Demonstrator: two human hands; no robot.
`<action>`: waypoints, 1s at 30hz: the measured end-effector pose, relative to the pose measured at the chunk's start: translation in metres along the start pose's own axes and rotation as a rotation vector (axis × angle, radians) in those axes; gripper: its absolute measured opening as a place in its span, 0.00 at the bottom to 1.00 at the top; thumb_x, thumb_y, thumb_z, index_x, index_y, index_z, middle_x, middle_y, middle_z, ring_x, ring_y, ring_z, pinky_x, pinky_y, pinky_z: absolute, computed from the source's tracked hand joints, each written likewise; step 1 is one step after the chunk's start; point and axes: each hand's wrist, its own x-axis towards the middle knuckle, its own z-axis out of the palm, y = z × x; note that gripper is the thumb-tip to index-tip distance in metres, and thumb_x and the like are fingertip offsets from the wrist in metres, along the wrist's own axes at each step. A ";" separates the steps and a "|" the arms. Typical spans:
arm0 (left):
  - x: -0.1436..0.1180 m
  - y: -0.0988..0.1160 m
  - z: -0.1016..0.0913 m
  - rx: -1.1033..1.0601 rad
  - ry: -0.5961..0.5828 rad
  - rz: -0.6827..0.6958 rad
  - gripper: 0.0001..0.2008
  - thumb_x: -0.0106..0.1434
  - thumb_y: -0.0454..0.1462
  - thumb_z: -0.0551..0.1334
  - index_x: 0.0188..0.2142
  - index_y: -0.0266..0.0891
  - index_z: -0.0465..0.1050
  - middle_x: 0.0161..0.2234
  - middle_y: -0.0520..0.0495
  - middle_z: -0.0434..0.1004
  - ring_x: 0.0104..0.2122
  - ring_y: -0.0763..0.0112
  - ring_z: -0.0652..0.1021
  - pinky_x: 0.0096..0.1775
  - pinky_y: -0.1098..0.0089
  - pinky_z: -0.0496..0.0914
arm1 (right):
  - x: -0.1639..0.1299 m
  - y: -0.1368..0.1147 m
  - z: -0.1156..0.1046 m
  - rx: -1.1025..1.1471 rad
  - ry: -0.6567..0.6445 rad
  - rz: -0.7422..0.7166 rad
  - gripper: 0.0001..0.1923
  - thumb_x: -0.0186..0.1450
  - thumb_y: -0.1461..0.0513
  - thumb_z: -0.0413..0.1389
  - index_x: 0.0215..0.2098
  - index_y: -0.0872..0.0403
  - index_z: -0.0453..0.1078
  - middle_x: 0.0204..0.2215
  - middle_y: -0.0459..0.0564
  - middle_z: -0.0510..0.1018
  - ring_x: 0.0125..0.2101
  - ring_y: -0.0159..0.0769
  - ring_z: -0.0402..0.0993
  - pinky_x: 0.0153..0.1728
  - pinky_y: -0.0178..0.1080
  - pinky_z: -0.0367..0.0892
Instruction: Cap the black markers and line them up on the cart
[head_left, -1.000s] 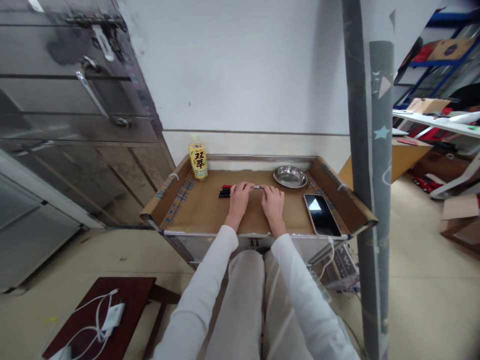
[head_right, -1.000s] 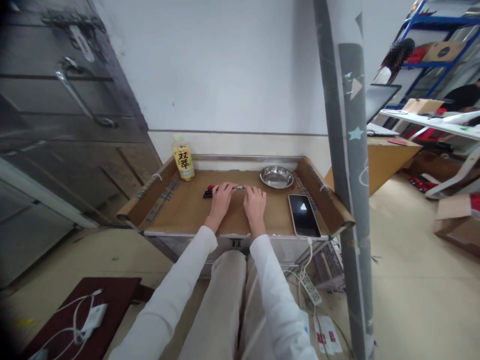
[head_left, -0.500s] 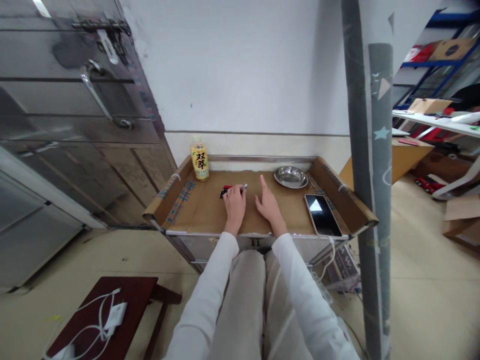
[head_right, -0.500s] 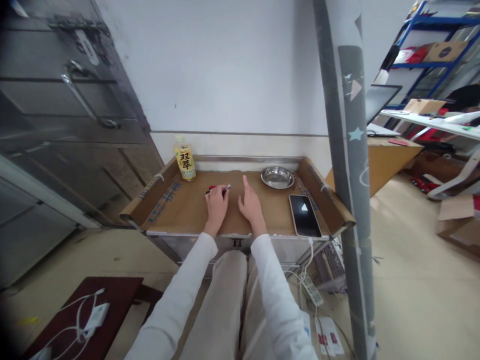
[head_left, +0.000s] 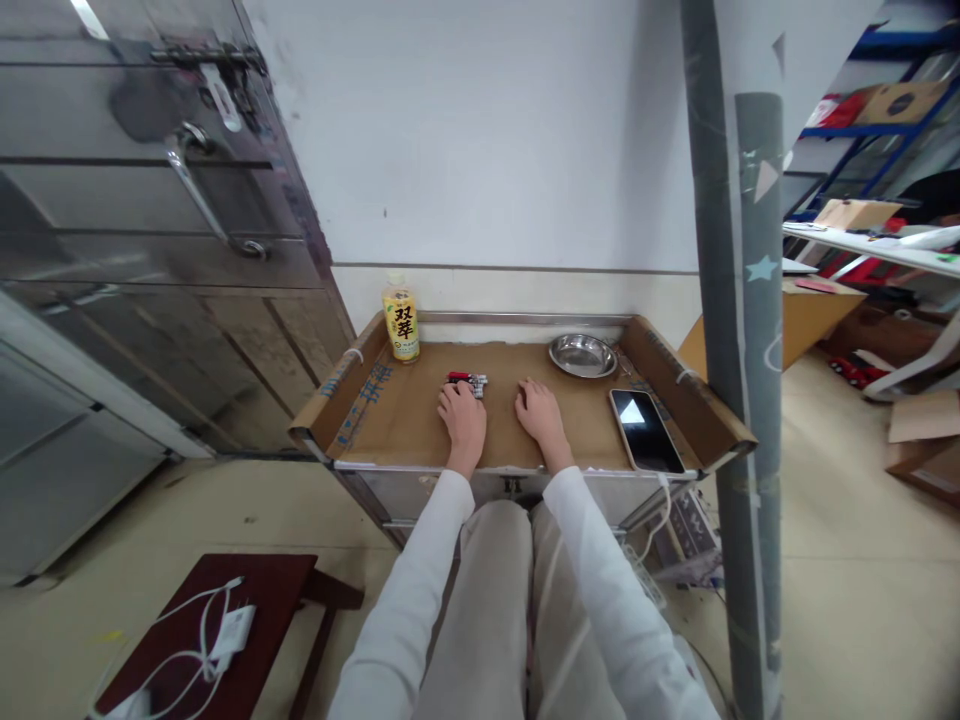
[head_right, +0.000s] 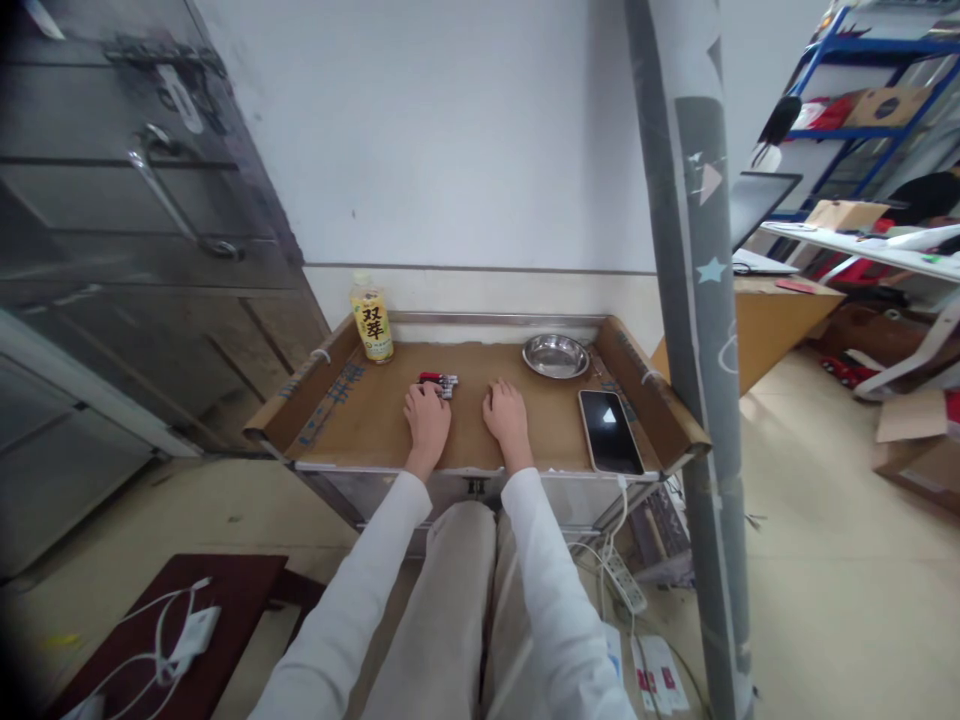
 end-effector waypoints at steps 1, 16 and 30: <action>0.000 0.000 0.000 -0.001 -0.003 0.002 0.09 0.65 0.32 0.54 0.45 0.37 0.67 0.47 0.38 0.67 0.48 0.54 0.71 0.46 0.59 0.67 | 0.000 0.000 0.000 -0.001 -0.003 0.002 0.22 0.68 0.65 0.44 0.55 0.64 0.69 0.56 0.64 0.72 0.57 0.45 0.68 0.58 0.45 0.59; 0.004 -0.002 0.001 -0.145 0.013 0.116 0.08 0.64 0.31 0.55 0.44 0.35 0.68 0.46 0.35 0.68 0.48 0.55 0.71 0.49 0.56 0.67 | -0.002 -0.002 -0.003 -0.035 -0.047 -0.002 0.22 0.70 0.64 0.42 0.56 0.64 0.67 0.58 0.64 0.69 0.58 0.45 0.65 0.59 0.46 0.57; 0.001 -0.005 0.002 -0.184 -0.177 0.556 0.09 0.67 0.30 0.52 0.41 0.37 0.70 0.42 0.42 0.72 0.45 0.62 0.73 0.52 0.62 0.66 | -0.015 -0.005 0.001 -0.104 -0.104 0.001 0.26 0.71 0.62 0.39 0.64 0.66 0.59 0.64 0.64 0.60 0.65 0.46 0.56 0.63 0.48 0.52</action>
